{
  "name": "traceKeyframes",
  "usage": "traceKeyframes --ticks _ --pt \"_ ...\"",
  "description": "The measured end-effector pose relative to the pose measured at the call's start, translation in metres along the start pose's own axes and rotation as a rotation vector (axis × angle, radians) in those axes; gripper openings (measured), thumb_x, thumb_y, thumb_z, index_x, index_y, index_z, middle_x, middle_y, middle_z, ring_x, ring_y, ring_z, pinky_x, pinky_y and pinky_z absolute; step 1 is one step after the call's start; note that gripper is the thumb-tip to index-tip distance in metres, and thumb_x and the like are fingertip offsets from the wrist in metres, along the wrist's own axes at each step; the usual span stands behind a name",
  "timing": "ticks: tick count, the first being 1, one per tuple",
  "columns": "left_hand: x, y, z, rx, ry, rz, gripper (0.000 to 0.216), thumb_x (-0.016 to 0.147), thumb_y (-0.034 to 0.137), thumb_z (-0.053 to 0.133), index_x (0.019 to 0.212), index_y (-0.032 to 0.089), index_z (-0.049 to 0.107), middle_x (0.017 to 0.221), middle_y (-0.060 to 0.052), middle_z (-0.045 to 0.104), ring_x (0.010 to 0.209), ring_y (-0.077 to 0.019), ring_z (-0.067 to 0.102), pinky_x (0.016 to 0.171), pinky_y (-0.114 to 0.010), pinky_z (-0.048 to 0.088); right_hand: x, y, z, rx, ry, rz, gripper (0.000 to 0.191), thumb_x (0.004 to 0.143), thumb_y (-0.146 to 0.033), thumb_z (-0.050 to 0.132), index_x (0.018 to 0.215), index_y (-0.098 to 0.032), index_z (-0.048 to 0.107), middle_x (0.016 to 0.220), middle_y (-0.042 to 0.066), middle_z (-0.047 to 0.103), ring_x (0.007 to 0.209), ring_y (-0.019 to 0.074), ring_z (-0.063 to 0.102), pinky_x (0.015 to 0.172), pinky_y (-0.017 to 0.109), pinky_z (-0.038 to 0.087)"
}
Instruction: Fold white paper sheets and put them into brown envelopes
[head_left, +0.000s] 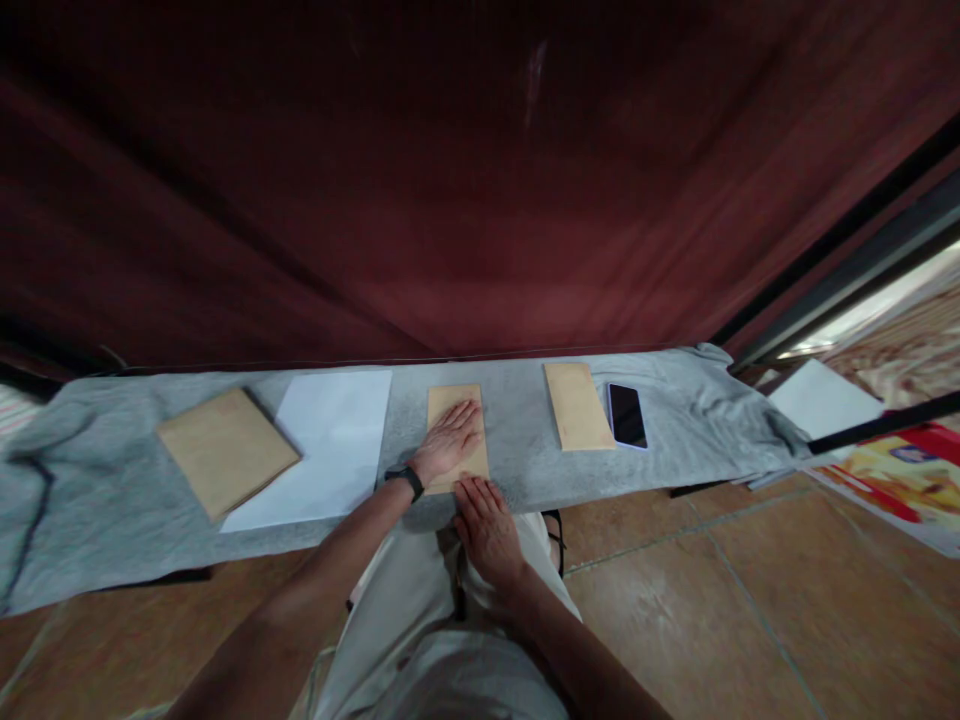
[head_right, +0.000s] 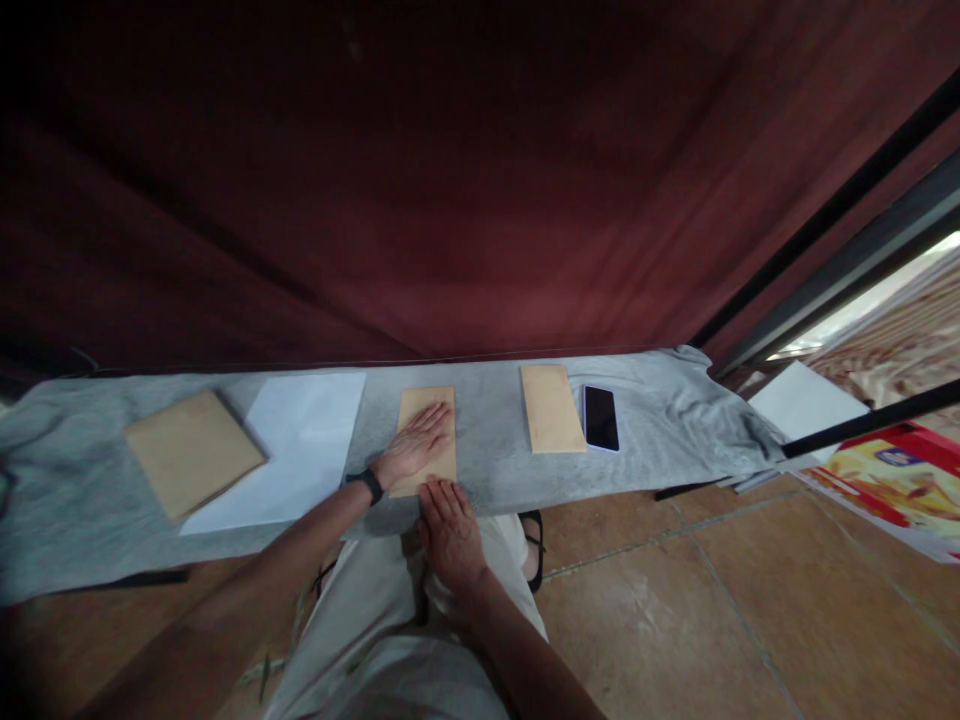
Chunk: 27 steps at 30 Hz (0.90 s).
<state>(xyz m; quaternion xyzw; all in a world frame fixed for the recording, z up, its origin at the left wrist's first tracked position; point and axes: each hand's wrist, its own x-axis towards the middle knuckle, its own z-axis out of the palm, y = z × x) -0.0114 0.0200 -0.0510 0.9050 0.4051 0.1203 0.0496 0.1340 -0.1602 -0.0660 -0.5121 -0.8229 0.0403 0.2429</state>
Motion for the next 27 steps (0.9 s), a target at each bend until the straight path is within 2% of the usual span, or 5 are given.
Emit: traceKeyframes --ticks 6,13,20,27 --pt "0.017 -0.015 0.004 0.056 -0.008 -0.009 0.064 0.106 0.046 0.028 0.158 0.01 0.039 0.164 -0.016 0.041 0.155 -0.0228 0.033 0.128 -0.045 0.024 -0.001 0.0 -0.001 0.007 -0.012 0.001 0.056 0.103 -0.024 0.051 0.157 -0.014 0.042 0.16 0.013 0.048 0.149 0.0249 0.042 0.123 0.048 0.039" --pt "0.018 -0.013 -0.001 0.056 -0.061 0.0 0.065 0.106 0.047 0.03 0.157 0.009 0.041 0.166 -0.015 0.039 0.155 -0.0235 0.032 0.128 -0.042 0.02 -0.001 0.0 -0.001 0.032 -0.032 0.007 0.056 0.104 -0.024 0.048 0.159 -0.015 0.04 0.162 0.011 0.046 0.15 0.0263 0.041 0.123 0.049 0.038" --pt "0.001 -0.006 0.001 0.029 -0.038 0.059 0.06 0.108 0.045 0.027 0.158 0.016 0.04 0.165 -0.01 0.041 0.156 -0.0203 0.031 0.129 -0.043 0.019 -0.002 0.0 -0.002 0.026 -0.02 -0.003 0.056 0.103 -0.022 0.049 0.158 -0.014 0.041 0.158 0.013 0.05 0.149 0.0252 0.04 0.124 0.05 0.037" --pt "-0.024 0.001 -0.005 -0.012 -0.094 0.123 0.06 0.109 0.046 0.028 0.161 0.018 0.034 0.168 -0.008 0.036 0.157 -0.0171 0.027 0.129 -0.04 0.018 -0.003 0.0 -0.002 -0.005 -0.042 0.008 0.055 0.102 -0.022 0.051 0.156 -0.013 0.044 0.158 0.013 0.05 0.151 0.0245 0.038 0.126 0.048 0.035"
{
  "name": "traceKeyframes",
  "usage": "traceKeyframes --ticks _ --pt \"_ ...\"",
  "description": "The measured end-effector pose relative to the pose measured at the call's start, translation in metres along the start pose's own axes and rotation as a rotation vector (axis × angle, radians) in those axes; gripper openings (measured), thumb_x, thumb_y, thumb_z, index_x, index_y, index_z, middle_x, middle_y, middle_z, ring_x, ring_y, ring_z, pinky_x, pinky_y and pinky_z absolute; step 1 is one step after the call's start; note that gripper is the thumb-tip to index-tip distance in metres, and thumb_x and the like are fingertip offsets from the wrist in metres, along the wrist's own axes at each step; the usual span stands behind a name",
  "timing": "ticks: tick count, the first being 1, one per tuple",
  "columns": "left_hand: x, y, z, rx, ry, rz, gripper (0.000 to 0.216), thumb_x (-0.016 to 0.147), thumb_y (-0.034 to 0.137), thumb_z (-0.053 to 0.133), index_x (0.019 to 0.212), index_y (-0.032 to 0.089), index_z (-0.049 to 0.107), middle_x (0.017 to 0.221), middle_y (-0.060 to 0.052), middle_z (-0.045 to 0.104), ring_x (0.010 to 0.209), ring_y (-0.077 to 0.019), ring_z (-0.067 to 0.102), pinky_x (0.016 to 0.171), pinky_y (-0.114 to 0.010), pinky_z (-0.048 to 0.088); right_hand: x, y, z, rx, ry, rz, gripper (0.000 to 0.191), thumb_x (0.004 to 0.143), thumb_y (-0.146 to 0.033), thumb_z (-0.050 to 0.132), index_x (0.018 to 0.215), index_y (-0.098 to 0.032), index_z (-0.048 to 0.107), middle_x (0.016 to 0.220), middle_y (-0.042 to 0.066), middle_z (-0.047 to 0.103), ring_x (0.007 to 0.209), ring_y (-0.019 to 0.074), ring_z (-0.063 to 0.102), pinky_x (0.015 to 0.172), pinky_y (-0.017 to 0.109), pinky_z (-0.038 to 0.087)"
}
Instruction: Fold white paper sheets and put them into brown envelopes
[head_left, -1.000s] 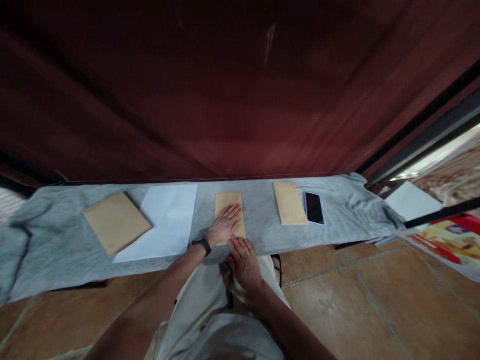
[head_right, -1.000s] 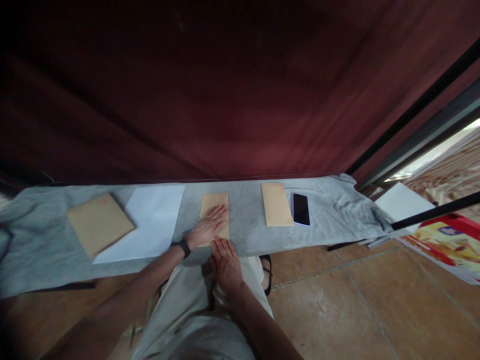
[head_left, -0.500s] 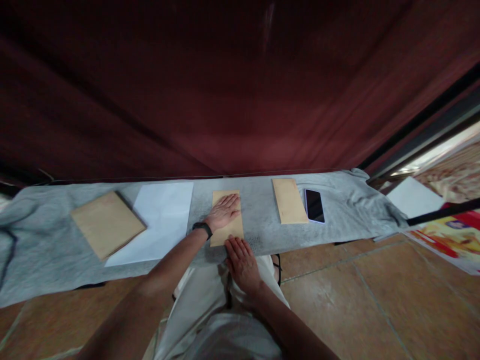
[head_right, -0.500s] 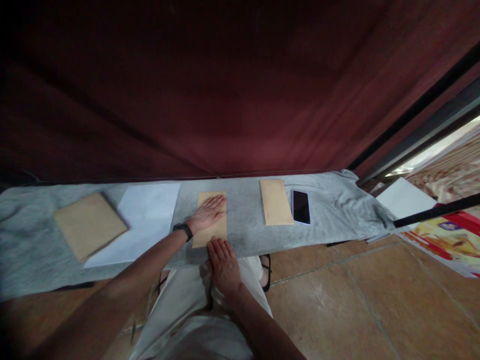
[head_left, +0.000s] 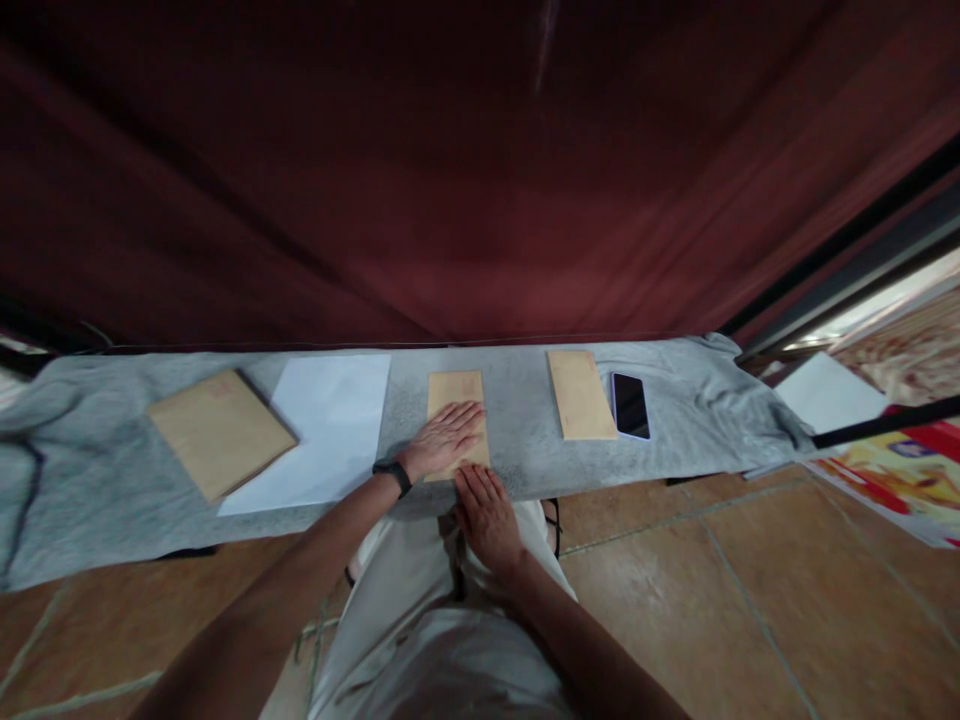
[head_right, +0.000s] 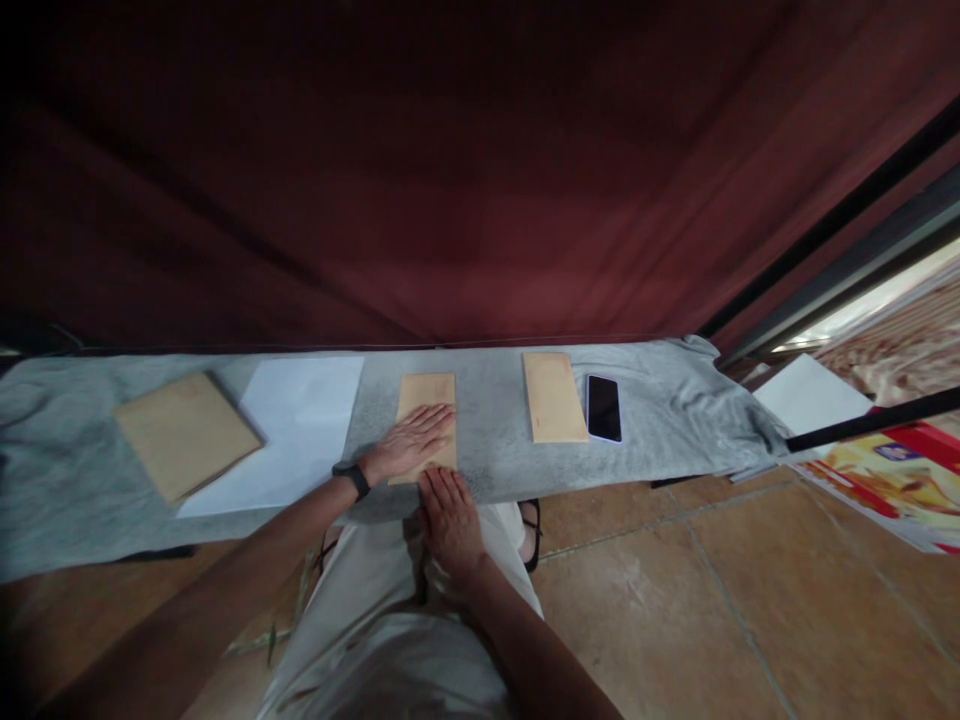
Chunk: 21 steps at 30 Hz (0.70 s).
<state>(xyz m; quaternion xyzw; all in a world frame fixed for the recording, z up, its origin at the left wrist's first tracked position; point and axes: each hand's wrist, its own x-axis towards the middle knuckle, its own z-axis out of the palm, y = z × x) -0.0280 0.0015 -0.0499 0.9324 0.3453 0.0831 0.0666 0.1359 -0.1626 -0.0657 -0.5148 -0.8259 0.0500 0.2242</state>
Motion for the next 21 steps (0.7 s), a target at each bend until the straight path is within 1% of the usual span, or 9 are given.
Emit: traceKeyframes --ticks 6,8,10,13,16,19,21 --pt "-0.019 0.012 -0.003 -0.031 -0.013 0.032 0.06 0.109 0.045 0.028 0.164 0.021 0.028 0.169 -0.007 0.033 0.157 -0.0158 0.026 0.129 -0.038 0.018 0.0 -0.001 -0.003 0.023 0.012 0.003 0.058 0.102 -0.022 0.049 0.158 -0.014 0.04 0.158 0.013 0.05 0.15 0.0245 0.04 0.126 0.048 0.033" --pt "-0.027 0.018 -0.003 -0.034 -0.017 0.042 0.06 0.109 0.046 0.028 0.164 0.022 0.029 0.169 -0.007 0.033 0.157 -0.0159 0.027 0.129 -0.039 0.018 -0.001 0.0 -0.003 0.032 0.017 0.0 0.056 0.102 -0.022 0.049 0.157 -0.014 0.042 0.157 0.013 0.051 0.15 0.0246 0.04 0.126 0.049 0.034" --pt "-0.036 0.026 -0.004 -0.033 -0.008 0.042 0.062 0.109 0.049 0.03 0.163 0.019 0.03 0.168 -0.009 0.034 0.158 -0.0175 0.026 0.13 -0.04 0.018 -0.002 0.0 -0.003 0.032 0.011 -0.003 0.053 0.102 -0.022 0.049 0.154 -0.012 0.045 0.155 0.014 0.053 0.15 0.0249 0.039 0.126 0.049 0.033" --pt "-0.052 0.04 -0.006 -0.024 0.024 0.006 0.065 0.108 0.05 0.035 0.163 0.016 0.03 0.168 -0.012 0.034 0.158 -0.0205 0.025 0.13 -0.042 0.02 -0.002 0.002 -0.003 0.024 -0.012 -0.024 0.053 0.101 -0.021 0.048 0.153 -0.011 0.046 0.157 0.014 0.05 0.152 0.0251 0.035 0.127 0.05 0.032" --pt "-0.068 0.051 -0.007 -0.004 0.037 -0.036 0.069 0.106 0.053 0.039 0.163 0.015 0.029 0.168 -0.014 0.032 0.158 -0.0225 0.025 0.13 -0.042 0.021 -0.003 0.003 -0.003 0.001 -0.029 -0.041 0.059 0.098 -0.017 0.048 0.156 -0.011 0.041 0.161 0.015 0.045 0.153 0.0254 0.034 0.127 0.052 0.03" --pt "-0.083 0.06 -0.007 0.018 0.039 -0.073 0.075 0.104 0.058 0.041 0.163 0.014 0.029 0.169 -0.016 0.03 0.159 -0.0247 0.023 0.13 -0.044 0.022 -0.004 0.004 -0.004 -0.014 -0.035 -0.041 0.065 0.096 -0.016 0.048 0.159 -0.008 0.035 0.162 0.016 0.042 0.153 0.027 0.033 0.127 0.052 0.029" --pt "-0.09 0.065 -0.007 0.032 0.049 -0.091 0.079 0.102 0.06 0.044 0.163 0.013 0.028 0.169 -0.017 0.029 0.159 -0.0261 0.023 0.13 -0.044 0.022 -0.004 0.005 -0.004 -0.011 -0.041 -0.04 0.066 0.097 -0.017 0.047 0.16 -0.008 0.033 0.163 0.016 0.041 0.154 0.0276 0.032 0.127 0.051 0.029"
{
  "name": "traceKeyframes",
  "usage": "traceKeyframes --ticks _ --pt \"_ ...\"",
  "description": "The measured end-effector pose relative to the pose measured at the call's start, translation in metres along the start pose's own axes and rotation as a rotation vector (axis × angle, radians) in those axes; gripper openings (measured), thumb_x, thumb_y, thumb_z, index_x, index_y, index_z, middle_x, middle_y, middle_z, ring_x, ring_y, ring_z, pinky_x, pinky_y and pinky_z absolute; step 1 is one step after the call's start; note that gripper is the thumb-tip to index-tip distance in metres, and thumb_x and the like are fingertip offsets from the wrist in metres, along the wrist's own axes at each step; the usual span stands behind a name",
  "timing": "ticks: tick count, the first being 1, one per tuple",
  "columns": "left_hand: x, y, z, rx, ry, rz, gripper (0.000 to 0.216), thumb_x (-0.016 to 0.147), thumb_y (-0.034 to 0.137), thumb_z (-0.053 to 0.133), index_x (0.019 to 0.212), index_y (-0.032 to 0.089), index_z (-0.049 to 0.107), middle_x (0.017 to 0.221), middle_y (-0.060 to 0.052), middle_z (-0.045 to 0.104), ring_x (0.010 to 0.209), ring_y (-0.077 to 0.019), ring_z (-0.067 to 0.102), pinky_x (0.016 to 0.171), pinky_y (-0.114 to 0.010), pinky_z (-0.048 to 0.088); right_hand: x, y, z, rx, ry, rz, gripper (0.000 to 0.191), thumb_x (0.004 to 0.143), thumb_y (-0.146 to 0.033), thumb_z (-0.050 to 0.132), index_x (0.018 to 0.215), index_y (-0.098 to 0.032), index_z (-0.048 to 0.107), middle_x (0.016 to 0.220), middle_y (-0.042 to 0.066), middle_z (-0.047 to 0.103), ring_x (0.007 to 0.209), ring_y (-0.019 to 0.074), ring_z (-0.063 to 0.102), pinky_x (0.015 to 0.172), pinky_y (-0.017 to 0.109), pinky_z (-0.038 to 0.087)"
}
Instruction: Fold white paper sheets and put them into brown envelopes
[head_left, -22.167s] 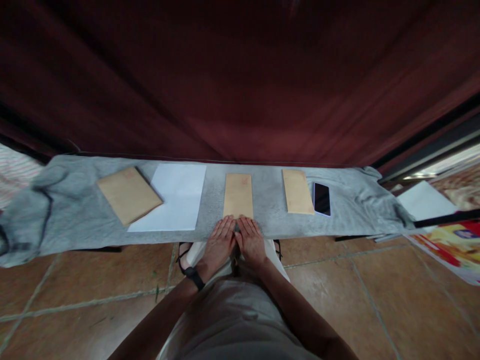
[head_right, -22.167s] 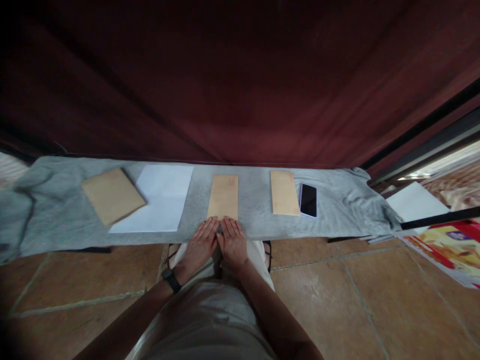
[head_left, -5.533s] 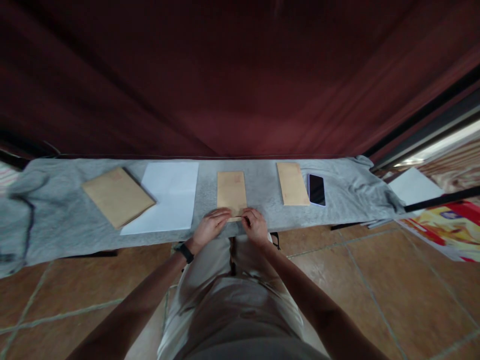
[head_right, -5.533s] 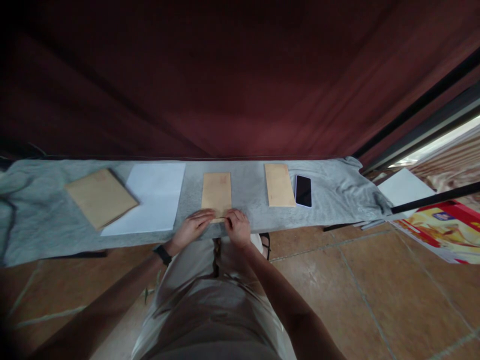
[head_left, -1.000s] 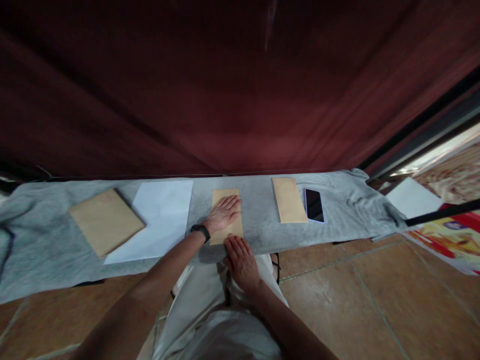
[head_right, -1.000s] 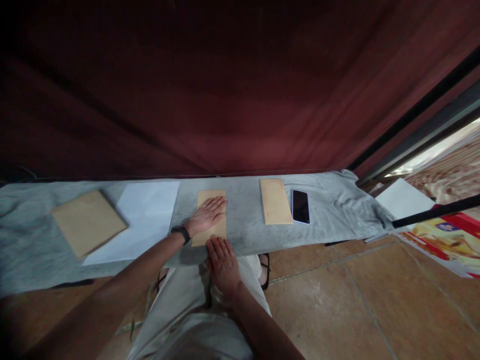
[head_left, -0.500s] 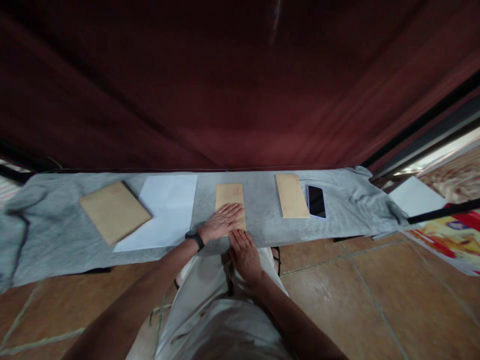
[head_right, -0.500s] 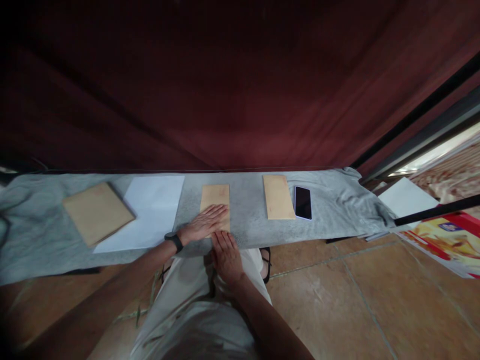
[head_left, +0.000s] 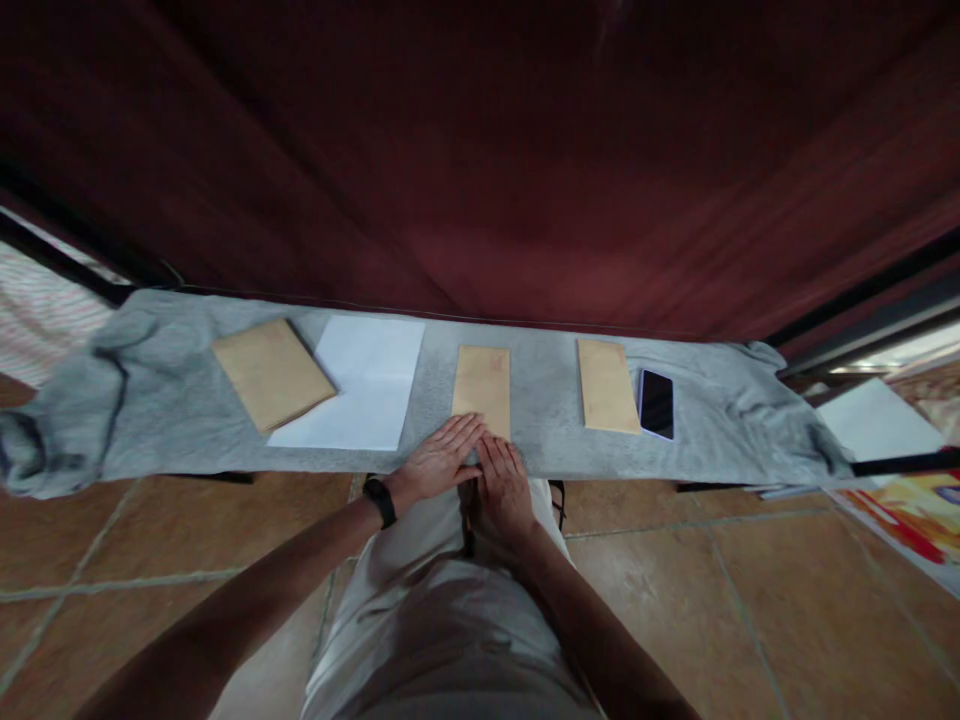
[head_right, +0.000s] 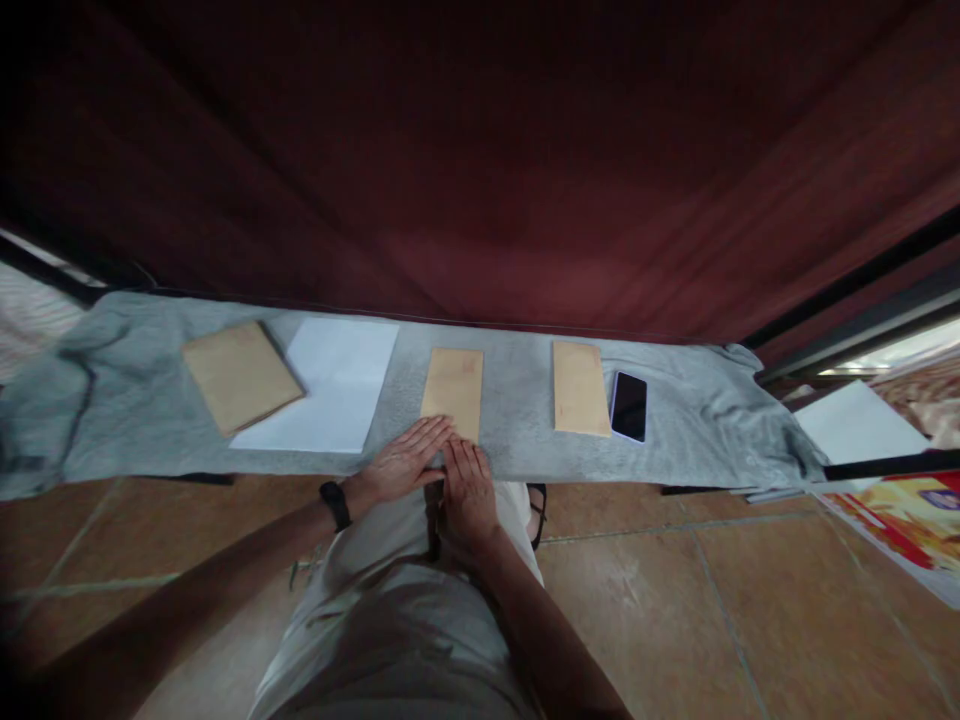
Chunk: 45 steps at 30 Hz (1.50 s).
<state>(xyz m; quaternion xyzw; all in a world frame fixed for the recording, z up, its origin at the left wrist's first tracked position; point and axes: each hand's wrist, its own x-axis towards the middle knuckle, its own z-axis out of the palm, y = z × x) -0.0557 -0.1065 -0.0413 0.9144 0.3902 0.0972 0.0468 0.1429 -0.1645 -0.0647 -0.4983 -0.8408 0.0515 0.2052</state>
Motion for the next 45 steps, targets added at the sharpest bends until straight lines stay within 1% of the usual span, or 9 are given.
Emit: traceKeyframes --ticks 5,13,16,22,26,29,32,36,45 --pt "-0.009 0.005 0.0 0.018 0.003 -0.013 0.083 0.1 0.06 0.051 0.162 0.01 0.029 0.168 -0.019 0.029 0.158 -0.0288 0.023 0.13 -0.045 0.022 0.001 0.002 -0.002 0.01 -0.011 0.0 0.061 0.1 -0.016 0.04 0.161 -0.011 0.034 0.163 0.014 0.043 0.153 0.0265 0.033 0.126 0.05 0.03" --pt "-0.015 0.001 0.006 0.006 -0.031 0.001 0.076 0.1 0.056 0.052 0.161 0.015 0.033 0.17 -0.018 0.024 0.159 -0.0305 0.018 0.131 -0.049 0.021 -0.004 0.005 -0.01 -0.033 -0.025 0.032 0.057 0.1 -0.014 0.039 0.157 -0.009 0.04 0.16 0.015 0.047 0.151 0.0263 0.036 0.125 0.049 0.03" --pt "-0.016 0.001 0.006 0.008 -0.026 0.003 0.072 0.102 0.054 0.051 0.161 0.017 0.033 0.17 -0.016 0.025 0.159 -0.0295 0.018 0.131 -0.05 0.021 -0.007 0.009 -0.013 -0.051 -0.026 0.036 0.058 0.099 -0.012 0.038 0.157 -0.009 0.04 0.16 0.015 0.047 0.151 0.0263 0.036 0.125 0.049 0.03" --pt "-0.016 0.001 0.007 0.005 0.043 0.033 0.071 0.101 0.051 0.054 0.159 0.014 0.037 0.167 -0.019 0.031 0.158 -0.0298 0.022 0.13 -0.05 0.024 -0.014 0.019 -0.015 -0.099 -0.016 0.033 0.062 0.096 -0.01 0.041 0.158 -0.009 0.038 0.161 0.014 0.046 0.15 0.0256 0.038 0.126 0.048 0.028" --pt "-0.016 0.0 0.008 0.059 0.05 0.057 0.071 0.101 0.05 0.055 0.157 0.009 0.04 0.165 -0.024 0.033 0.158 -0.0322 0.023 0.129 -0.05 0.025 -0.02 0.026 -0.018 -0.11 0.006 0.041 0.061 0.097 -0.011 0.042 0.158 -0.01 0.039 0.16 0.014 0.047 0.148 0.025 0.04 0.126 0.048 0.028" --pt "-0.016 0.0 0.009 0.067 0.054 0.062 0.07 0.101 0.049 0.055 0.156 0.009 0.04 0.165 -0.023 0.034 0.157 -0.0322 0.023 0.129 -0.049 0.026 -0.021 0.028 -0.021 -0.096 0.03 0.061 0.056 0.1 -0.015 0.043 0.156 -0.01 0.041 0.158 0.015 0.05 0.147 0.0259 0.042 0.125 0.048 0.029" --pt "-0.016 -0.001 0.01 0.048 0.07 0.056 0.069 0.1 0.048 0.057 0.157 0.011 0.041 0.165 -0.022 0.034 0.157 -0.0314 0.026 0.129 -0.049 0.026 -0.019 0.025 -0.025 -0.082 0.045 0.089 0.053 0.103 -0.022 0.045 0.154 -0.01 0.045 0.155 0.016 0.053 0.145 0.027 0.044 0.124 0.05 0.031" --pt "-0.016 -0.002 0.011 0.025 0.09 0.056 0.07 0.098 0.046 0.062 0.155 0.012 0.043 0.165 -0.021 0.035 0.157 -0.0311 0.027 0.129 -0.048 0.027 -0.011 0.013 -0.025 -0.067 0.042 0.117 0.054 0.104 -0.028 0.048 0.154 -0.008 0.044 0.157 0.018 0.05 0.148 0.0286 0.042 0.123 0.052 0.033" --pt "-0.022 -0.003 0.008 0.0 0.097 0.007 0.067 0.098 0.044 0.06 0.155 0.012 0.045 0.164 -0.02 0.038 0.155 -0.0296 0.031 0.128 -0.046 0.029 -0.005 0.002 -0.017 -0.04 0.005 0.076 0.051 0.106 -0.026 0.045 0.154 -0.011 0.045 0.157 0.015 0.051 0.149 0.0237 0.042 0.127 0.049 0.029"
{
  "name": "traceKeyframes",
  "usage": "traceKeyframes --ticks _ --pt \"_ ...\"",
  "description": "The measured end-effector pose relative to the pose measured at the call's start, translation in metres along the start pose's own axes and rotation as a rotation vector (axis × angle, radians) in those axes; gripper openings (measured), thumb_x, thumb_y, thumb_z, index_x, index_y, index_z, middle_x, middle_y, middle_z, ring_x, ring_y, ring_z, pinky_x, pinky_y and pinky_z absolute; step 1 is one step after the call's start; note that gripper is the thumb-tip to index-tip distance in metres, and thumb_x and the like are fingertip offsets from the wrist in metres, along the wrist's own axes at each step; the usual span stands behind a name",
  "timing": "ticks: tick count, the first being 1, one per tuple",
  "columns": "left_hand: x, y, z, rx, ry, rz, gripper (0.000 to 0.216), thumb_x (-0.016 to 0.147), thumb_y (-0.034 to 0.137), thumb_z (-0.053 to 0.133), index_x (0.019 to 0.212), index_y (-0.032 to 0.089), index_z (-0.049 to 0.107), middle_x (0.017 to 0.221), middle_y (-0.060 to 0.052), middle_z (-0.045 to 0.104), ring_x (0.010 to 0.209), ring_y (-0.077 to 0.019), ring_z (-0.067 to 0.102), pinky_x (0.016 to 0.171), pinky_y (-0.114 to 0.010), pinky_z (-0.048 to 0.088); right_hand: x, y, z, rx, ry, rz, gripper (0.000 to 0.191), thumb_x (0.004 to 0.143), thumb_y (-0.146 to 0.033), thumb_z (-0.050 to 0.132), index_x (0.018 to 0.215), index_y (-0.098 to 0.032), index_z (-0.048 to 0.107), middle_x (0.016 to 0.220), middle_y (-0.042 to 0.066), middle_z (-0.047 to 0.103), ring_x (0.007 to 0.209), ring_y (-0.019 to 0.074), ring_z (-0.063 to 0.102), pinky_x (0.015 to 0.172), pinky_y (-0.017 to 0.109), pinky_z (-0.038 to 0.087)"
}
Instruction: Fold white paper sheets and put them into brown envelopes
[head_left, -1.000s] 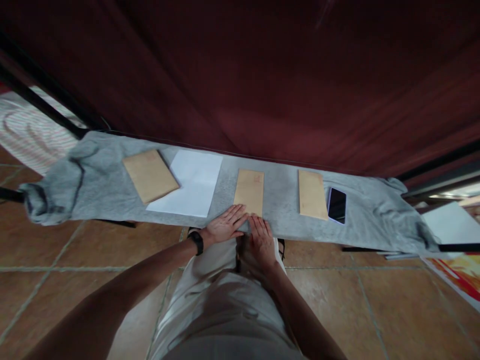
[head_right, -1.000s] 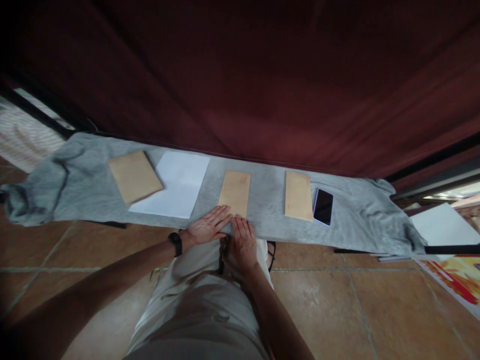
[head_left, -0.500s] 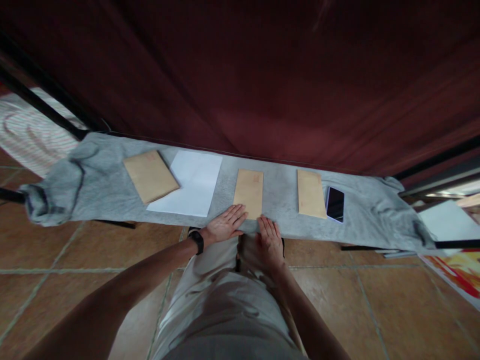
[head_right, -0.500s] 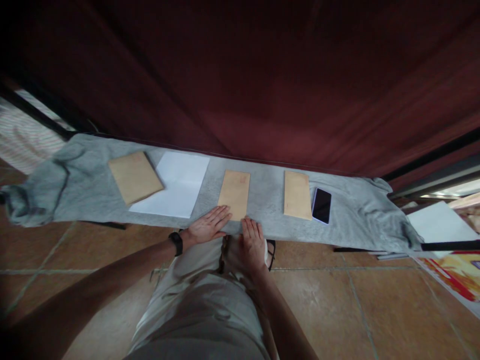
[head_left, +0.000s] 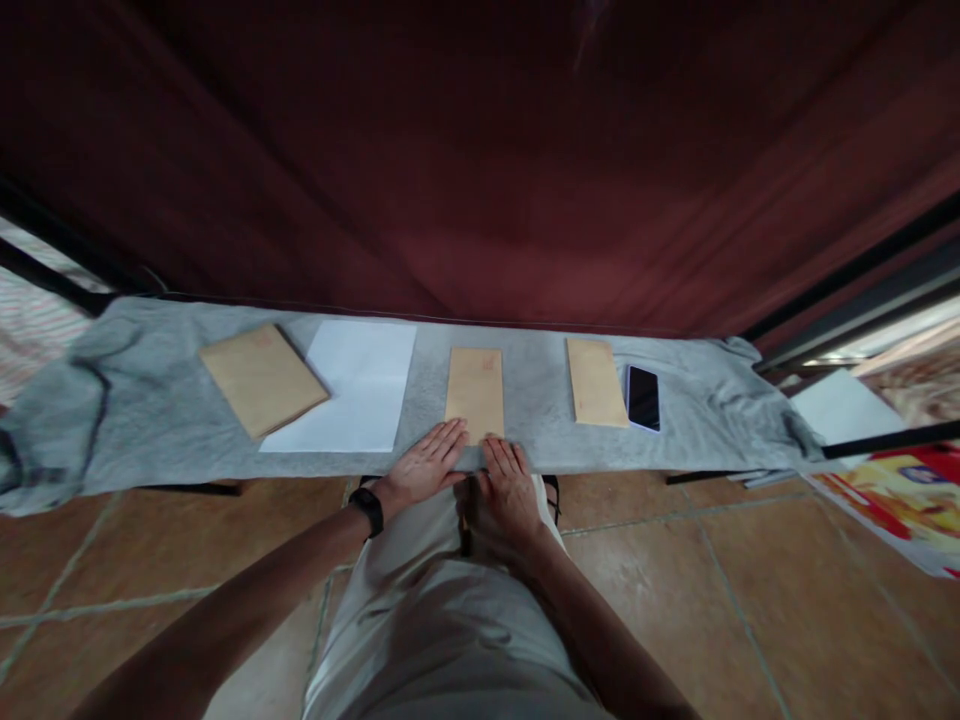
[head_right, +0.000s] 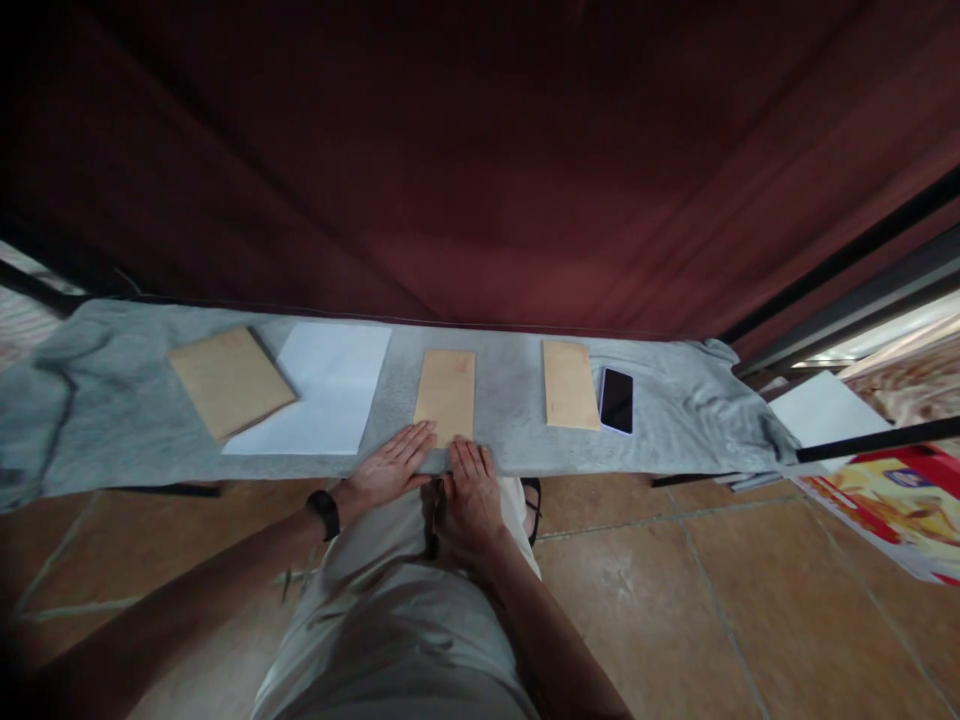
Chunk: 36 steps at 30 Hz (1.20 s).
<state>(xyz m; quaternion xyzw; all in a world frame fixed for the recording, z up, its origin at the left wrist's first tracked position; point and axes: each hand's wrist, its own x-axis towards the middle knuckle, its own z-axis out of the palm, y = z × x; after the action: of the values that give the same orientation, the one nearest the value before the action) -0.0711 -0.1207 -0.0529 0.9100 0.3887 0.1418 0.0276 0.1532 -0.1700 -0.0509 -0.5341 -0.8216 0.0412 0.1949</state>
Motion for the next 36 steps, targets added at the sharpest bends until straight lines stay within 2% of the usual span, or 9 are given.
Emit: traceKeyframes --ticks 5,10,18,23,28,36 --pt "-0.017 -0.006 -0.003 0.009 0.043 -0.025 0.068 0.1 0.041 0.055 0.159 0.01 0.038 0.163 -0.019 0.04 0.155 -0.0289 0.033 0.128 -0.046 0.03 -0.003 0.004 -0.001 -0.007 0.022 0.002 0.05 0.106 -0.021 0.042 0.154 -0.011 0.045 0.156 0.014 0.052 0.147 0.0229 0.045 0.126 0.048 0.03" --pt "-0.026 -0.009 -0.004 0.02 0.062 -0.048 0.066 0.103 0.042 0.051 0.159 0.01 0.037 0.162 -0.02 0.043 0.154 -0.029 0.034 0.127 -0.048 0.033 -0.006 0.004 0.004 -0.024 0.048 0.012 0.052 0.103 -0.016 0.041 0.155 -0.01 0.044 0.156 0.013 0.052 0.147 0.0238 0.046 0.126 0.049 0.03" --pt "-0.023 0.002 -0.004 0.045 0.08 -0.097 0.063 0.104 0.04 0.048 0.159 0.012 0.037 0.164 -0.017 0.041 0.154 -0.0279 0.035 0.127 -0.049 0.032 -0.014 0.004 0.01 -0.061 0.1 0.054 0.059 0.098 -0.011 0.042 0.158 -0.01 0.04 0.159 0.013 0.049 0.148 0.0262 0.043 0.125 0.05 0.029" --pt "-0.018 0.017 -0.006 0.051 0.022 -0.06 0.061 0.105 0.038 0.045 0.161 0.015 0.035 0.164 -0.014 0.041 0.155 -0.0248 0.034 0.129 -0.047 0.028 -0.014 0.003 0.009 -0.048 0.101 0.049 0.058 0.098 -0.01 0.041 0.156 -0.009 0.042 0.157 0.014 0.051 0.147 0.0263 0.043 0.126 0.052 0.029" --pt "-0.016 0.024 -0.005 0.04 0.025 -0.096 0.056 0.104 0.035 0.047 0.156 0.014 0.043 0.162 -0.015 0.045 0.153 -0.0255 0.037 0.127 -0.048 0.031 -0.006 -0.003 0.006 -0.024 0.069 0.051 0.058 0.096 -0.011 0.043 0.154 -0.005 0.044 0.159 0.018 0.047 0.151 0.0285 0.037 0.126 0.052 0.031" --pt "-0.017 0.026 0.002 0.05 0.08 -0.12 0.054 0.104 0.033 0.046 0.154 0.013 0.045 0.157 -0.016 0.051 0.151 -0.0275 0.041 0.125 -0.051 0.035 0.009 -0.019 0.01 0.064 0.014 -0.043 0.059 0.098 -0.015 0.046 0.156 -0.008 0.043 0.16 0.016 0.047 0.151 0.0277 0.037 0.127 0.05 0.03"
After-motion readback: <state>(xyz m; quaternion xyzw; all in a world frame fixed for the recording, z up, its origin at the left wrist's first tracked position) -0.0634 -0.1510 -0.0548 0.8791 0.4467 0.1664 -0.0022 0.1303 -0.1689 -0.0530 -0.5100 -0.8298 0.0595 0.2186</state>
